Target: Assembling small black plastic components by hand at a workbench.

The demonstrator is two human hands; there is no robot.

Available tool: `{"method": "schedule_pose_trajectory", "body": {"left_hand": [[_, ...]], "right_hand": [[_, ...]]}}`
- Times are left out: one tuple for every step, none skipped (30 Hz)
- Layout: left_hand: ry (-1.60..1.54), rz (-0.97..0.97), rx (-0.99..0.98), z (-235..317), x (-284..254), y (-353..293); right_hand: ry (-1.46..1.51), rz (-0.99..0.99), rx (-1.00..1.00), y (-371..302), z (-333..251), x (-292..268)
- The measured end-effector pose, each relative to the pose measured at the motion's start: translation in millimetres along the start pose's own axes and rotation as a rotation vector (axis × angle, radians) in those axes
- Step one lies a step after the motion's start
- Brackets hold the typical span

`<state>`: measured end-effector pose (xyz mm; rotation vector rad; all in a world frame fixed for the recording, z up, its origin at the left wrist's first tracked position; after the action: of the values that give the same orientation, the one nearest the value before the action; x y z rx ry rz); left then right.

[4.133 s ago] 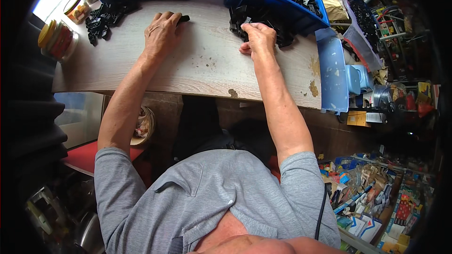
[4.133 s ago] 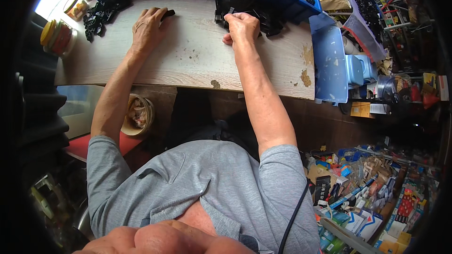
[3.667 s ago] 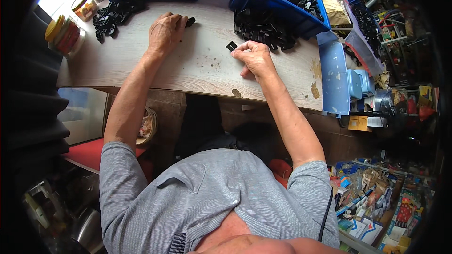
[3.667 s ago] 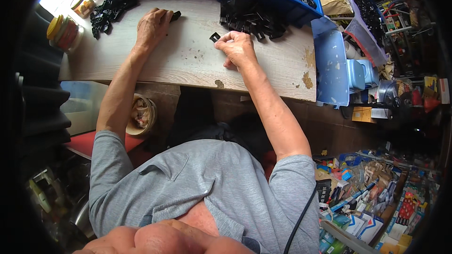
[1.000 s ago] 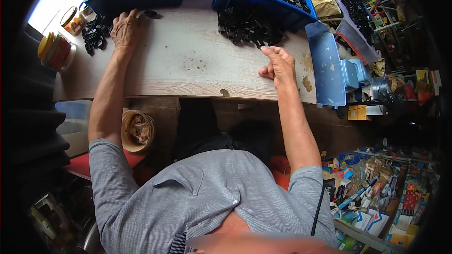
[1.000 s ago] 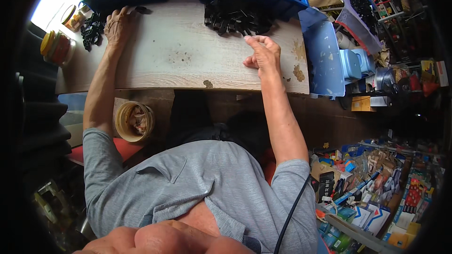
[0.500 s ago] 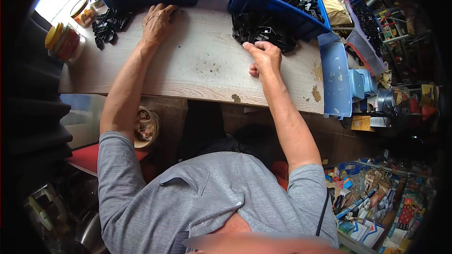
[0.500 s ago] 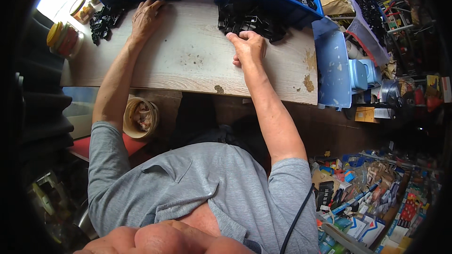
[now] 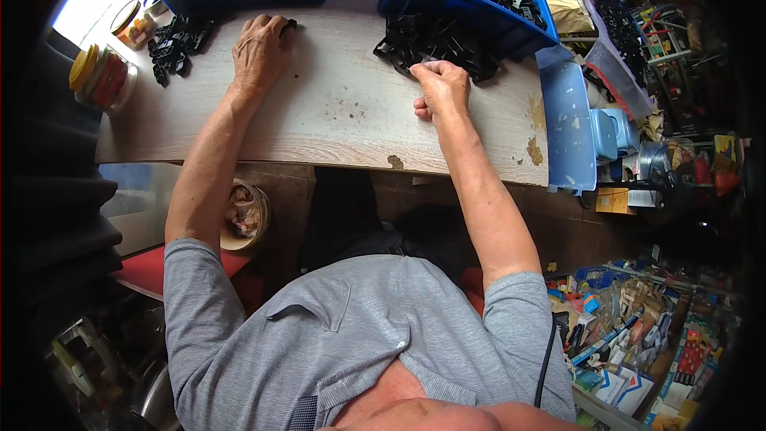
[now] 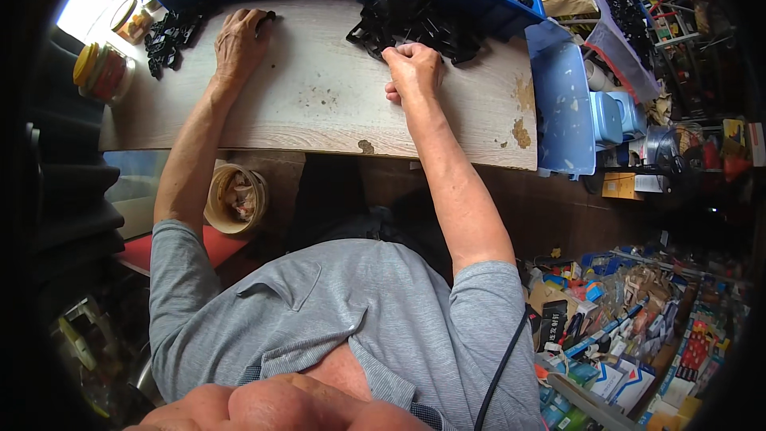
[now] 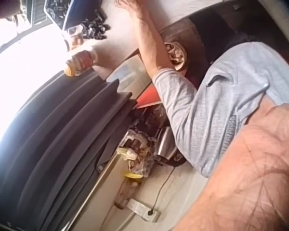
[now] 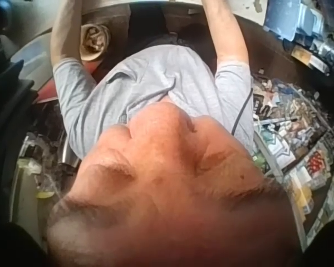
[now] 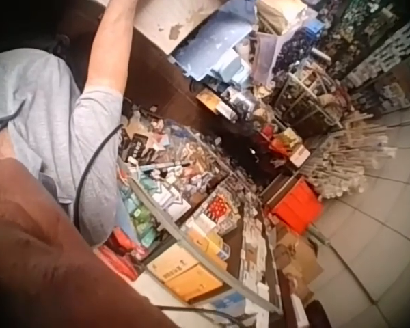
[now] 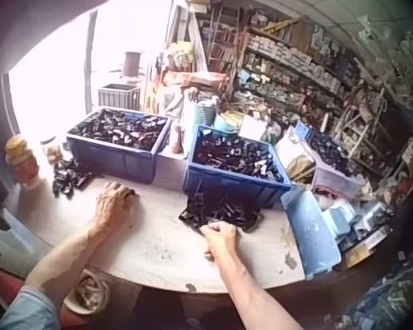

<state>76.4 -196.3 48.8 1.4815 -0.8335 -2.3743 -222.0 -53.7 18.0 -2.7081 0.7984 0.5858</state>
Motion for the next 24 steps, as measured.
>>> {"method": "schedule_pose_trajectory", "body": {"left_hand": [[-0.002,-0.002,0.001,0,1,-1],[0.027,-0.032,0.011,3,2,-3],[0.055,-0.061,0.021,7,3,-4],[0.052,-0.063,0.024,11,3,-6],[0.044,-0.083,0.02,15,4,-8],[0.036,-0.102,0.016,19,5,-10],[0.035,-0.104,0.016,22,4,-12],[0.029,-0.153,0.053,29,6,-16],[0.023,-0.202,0.089,37,8,-19],[0.036,-0.236,0.101,42,9,-21],[0.036,-0.237,0.101,45,8,-23],[0.008,-0.259,0.104,47,8,-25],[-0.02,-0.281,0.107,49,8,-28],[-0.022,-0.281,0.107,51,7,-30],[-0.017,-0.271,0.145,56,4,-34],[-0.012,-0.261,0.183,61,1,-38],[-0.011,-0.262,0.181,61,-2,-40],[-0.019,-0.285,0.165,61,-3,-41],[-0.028,-0.309,0.151,60,-3,-42],[-0.025,-0.308,0.148,58,-3,-43],[-0.023,-0.29,0.158,56,-2,-43],[-0.022,-0.271,0.17,56,-4,-44],[-0.021,-0.271,0.171,56,-4,-43],[-0.054,-0.272,0.137,55,-5,-42]], "right_hand": [[-0.005,-0.007,0.001,0,0,1],[-0.006,-0.002,0.003,0,0,0],[-0.028,-0.01,-0.011,1,0,0],[-0.051,-0.018,-0.025,2,-1,1],[-0.051,-0.017,-0.024,2,-3,0],[-0.063,-0.037,0.001,2,-4,1],[-0.074,-0.057,0.026,2,-3,3],[-0.075,-0.055,0.029,2,-2,2],[-0.053,-0.04,0.03,2,-1,1],[-0.032,-0.026,0.031,3,-1,0],[-0.032,-0.027,0.032,4,1,0],[-0.023,-0.038,0.02,6,2,2],[-0.013,-0.049,0.008,7,4,3],[-0.014,-0.048,0.009,7,7,2],[0.033,-0.055,0.008,8,9,2],[0.08,-0.063,0.007,8,11,2],[0.079,-0.065,0.008,6,10,2],[0.086,-0.07,-0.017,3,7,1],[0.092,-0.075,-0.043,1,4,1],[0.092,-0.079,-0.043,-2,1,2],[0.05,-0.079,-0.065,-4,-5,2],[0.009,-0.079,-0.087,-6,-8,3],[0.01,-0.078,-0.086,-5,-8,4],[-0.049,-0.1,-0.099,-3,-9,6]]}}
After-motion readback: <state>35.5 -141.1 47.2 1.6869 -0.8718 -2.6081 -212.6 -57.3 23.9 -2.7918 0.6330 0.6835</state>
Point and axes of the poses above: each hand's wrist, its own y-axis towards the middle knuckle, its own x-axis out of the palm, z = x × y, the point moved 10 cm from there along y, towards the middle knuckle, and after that the axes turned 11 degrees about -x, right-handed, at the moved point
